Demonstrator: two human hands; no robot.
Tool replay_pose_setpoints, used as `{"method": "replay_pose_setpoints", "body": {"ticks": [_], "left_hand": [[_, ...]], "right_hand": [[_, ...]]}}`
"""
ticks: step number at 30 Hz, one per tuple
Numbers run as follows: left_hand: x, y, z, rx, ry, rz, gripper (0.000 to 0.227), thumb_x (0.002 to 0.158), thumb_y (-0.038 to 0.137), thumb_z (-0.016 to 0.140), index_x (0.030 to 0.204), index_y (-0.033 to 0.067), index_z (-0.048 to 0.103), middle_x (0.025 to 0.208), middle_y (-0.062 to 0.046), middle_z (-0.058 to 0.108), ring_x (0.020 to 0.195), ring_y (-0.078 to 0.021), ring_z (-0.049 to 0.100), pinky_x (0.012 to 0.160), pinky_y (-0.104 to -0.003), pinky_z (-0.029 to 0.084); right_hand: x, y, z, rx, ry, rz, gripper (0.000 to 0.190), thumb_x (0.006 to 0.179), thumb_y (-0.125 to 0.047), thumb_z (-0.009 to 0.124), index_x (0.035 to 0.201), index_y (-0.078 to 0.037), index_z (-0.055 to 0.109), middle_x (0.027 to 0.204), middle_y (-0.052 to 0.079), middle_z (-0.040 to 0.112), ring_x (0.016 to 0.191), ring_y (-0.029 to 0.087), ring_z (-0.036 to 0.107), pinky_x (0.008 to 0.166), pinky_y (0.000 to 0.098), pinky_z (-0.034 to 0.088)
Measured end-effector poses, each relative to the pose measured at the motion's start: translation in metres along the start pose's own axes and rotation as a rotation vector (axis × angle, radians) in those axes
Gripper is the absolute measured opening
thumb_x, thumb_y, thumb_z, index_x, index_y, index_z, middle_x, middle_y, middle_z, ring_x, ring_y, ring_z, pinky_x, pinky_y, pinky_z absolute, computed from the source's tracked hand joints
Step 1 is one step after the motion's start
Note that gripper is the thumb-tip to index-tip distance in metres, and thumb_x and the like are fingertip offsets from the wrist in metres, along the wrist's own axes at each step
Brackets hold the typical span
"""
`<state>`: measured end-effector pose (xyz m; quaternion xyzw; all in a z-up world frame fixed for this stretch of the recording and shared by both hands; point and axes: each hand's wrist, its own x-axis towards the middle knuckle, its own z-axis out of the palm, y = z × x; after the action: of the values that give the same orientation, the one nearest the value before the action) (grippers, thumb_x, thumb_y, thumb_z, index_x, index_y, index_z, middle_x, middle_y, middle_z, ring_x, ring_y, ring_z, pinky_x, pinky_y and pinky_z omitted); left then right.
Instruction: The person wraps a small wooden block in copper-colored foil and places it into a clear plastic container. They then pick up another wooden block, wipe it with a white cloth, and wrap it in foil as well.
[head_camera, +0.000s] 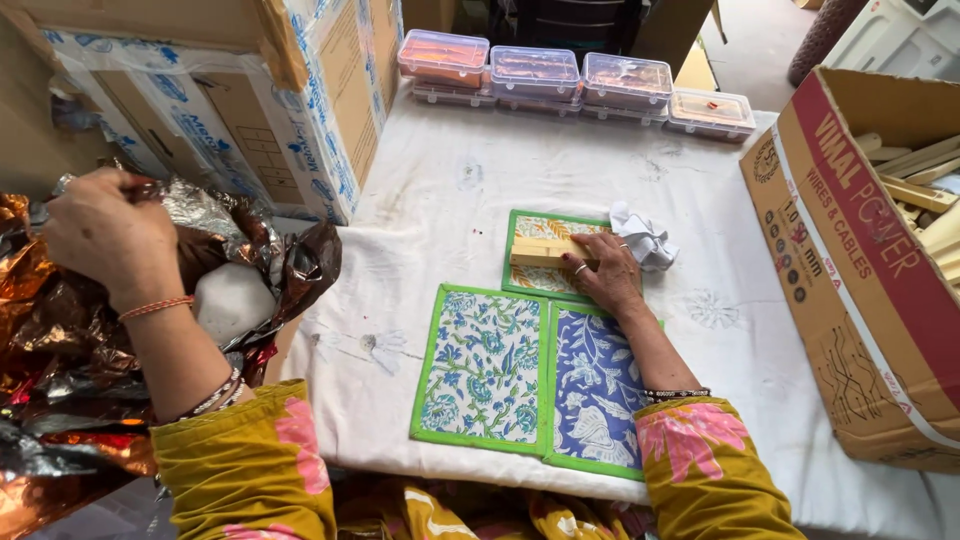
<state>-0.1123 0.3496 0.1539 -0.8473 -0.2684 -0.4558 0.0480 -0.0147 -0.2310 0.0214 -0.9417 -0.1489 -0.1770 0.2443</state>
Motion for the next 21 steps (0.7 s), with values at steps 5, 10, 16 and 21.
{"method": "replay_pose_setpoints", "body": {"ticks": [5, 10, 16, 21], "left_hand": [[0.011, 0.001, 0.003, -0.177, 0.163, -0.065, 0.010, 0.081, 0.008, 0.086, 0.087, 0.0155, 0.083, 0.077, -0.005, 0.077, 0.064, -0.0142, 0.073, 0.056, -0.030, 0.054], [0.030, 0.013, 0.003, -0.405, 0.380, -0.141, 0.011, 0.095, 0.003, 0.077, 0.099, 0.0125, 0.075, 0.097, 0.000, 0.080, 0.085, -0.0051, 0.077, 0.064, -0.017, 0.058], [0.026, 0.131, -0.065, -1.160, 0.474, 0.177, 0.005, 0.111, 0.012, 0.070, 0.110, 0.0103, 0.065, 0.095, -0.004, 0.071, 0.081, -0.0122, 0.073, 0.073, -0.026, 0.063], [-0.047, 0.257, -0.041, -1.515, -0.199, 0.449, 0.026, 0.087, -0.005, 0.072, 0.109, 0.0073, 0.069, 0.102, -0.005, 0.074, 0.090, -0.0125, 0.071, 0.084, -0.027, 0.062]], "right_hand": [[0.003, -0.004, -0.003, -0.009, 0.002, -0.004, 0.045, 0.094, -0.047, 0.068, 0.128, -0.018, 0.070, 0.124, 0.007, 0.068, 0.120, 0.027, 0.060, 0.101, 0.0440, 0.049], [0.002, -0.001, 0.001, -0.023, -0.025, 0.034, 0.046, 0.094, -0.050, 0.067, 0.128, -0.019, 0.069, 0.124, 0.006, 0.068, 0.120, 0.026, 0.060, 0.101, 0.0433, 0.050], [0.000, 0.002, 0.004, -0.051, 0.011, -0.009, 0.048, 0.091, -0.050, 0.070, 0.128, -0.019, 0.069, 0.127, 0.008, 0.067, 0.122, 0.027, 0.058, 0.101, 0.0445, 0.048], [-0.001, 0.012, 0.006, -0.124, 0.086, -0.074, 0.051, 0.088, -0.045, 0.077, 0.128, -0.015, 0.069, 0.124, 0.010, 0.068, 0.116, 0.028, 0.063, 0.101, 0.0465, 0.048]]}}
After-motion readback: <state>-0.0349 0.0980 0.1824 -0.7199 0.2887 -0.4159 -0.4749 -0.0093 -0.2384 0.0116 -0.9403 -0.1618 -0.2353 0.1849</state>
